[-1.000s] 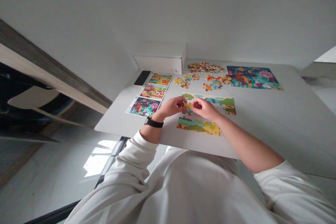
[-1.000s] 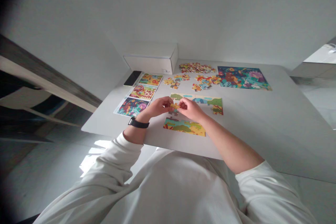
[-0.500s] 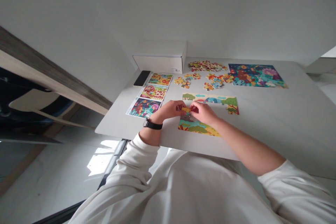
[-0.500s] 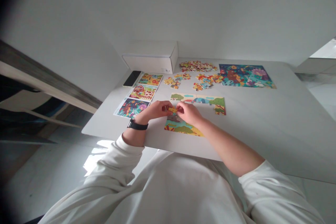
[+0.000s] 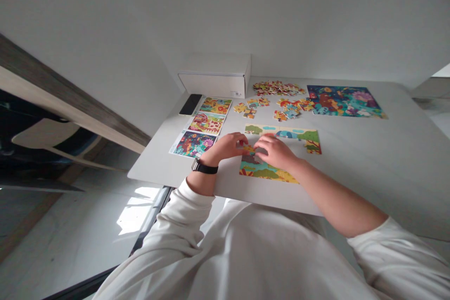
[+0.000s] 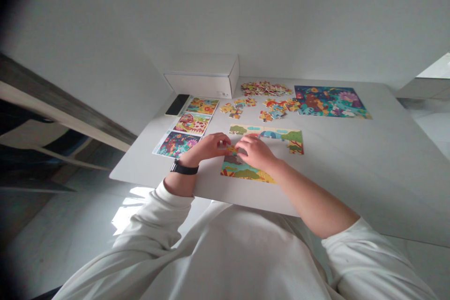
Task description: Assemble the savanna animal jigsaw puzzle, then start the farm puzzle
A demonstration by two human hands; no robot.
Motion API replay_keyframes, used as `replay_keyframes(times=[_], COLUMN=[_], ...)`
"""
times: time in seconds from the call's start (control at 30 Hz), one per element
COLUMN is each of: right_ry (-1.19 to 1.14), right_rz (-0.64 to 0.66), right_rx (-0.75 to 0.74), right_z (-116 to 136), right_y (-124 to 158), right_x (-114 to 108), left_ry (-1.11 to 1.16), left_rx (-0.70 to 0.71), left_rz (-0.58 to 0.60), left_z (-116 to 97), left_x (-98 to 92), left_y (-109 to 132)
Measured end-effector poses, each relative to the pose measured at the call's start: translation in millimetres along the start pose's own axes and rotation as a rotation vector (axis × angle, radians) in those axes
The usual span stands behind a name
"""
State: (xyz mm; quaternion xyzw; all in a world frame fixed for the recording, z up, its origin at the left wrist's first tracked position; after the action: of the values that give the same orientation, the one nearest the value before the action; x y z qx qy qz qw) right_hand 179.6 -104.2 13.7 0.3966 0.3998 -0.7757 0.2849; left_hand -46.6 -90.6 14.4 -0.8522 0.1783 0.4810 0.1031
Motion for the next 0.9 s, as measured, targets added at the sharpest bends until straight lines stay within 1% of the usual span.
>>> replay_keyframes(times=[0.07,0.13,0.23,0.33,0.63,0.8,0.9], right_ry=[-0.031,-0.038,-0.012,0.015,0.05,0.061,0.063], right_rz=[0.068,0.14,0.208,0.238,0.24,0.225,0.213], right_rx=[-0.096,-0.158,-0.175,-0.162,-0.126,-0.117,-0.116], right_z=[2,4,7,9,11,12,12], right_y=[2,4,5,6,3,3,4], right_x=[-2,-2,-2,-2,2,3,5], left_ry=[0.005,-0.01,-0.048,-0.068,-0.085,-0.113,-0.129], left_rx=[0.018,0.031,0.035,0.032,0.045,0.046,0.055], left_rz=[0.036,0.07,0.083,0.069,0.047,0.072,0.093], left_z=[-1,-3,-5,-6,0,4,3], left_x=[-0.6,-1.1,-1.7,-1.8,-4.2,-3.3,-7.8], left_y=[1,2,4,5,1,-6,-13])
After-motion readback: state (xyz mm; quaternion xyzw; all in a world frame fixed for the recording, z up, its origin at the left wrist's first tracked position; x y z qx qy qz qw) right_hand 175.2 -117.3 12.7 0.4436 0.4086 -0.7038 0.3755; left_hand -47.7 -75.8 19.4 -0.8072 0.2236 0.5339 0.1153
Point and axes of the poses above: each hand's wrist, its own y-axis away from the middle knuckle, its own x-axis out of the palm, z = x × y, the point moved 3 cm from there along -y, towards the middle knuckle, and after that the axes turned 12 degrees about -x, right-handed, at the moved point
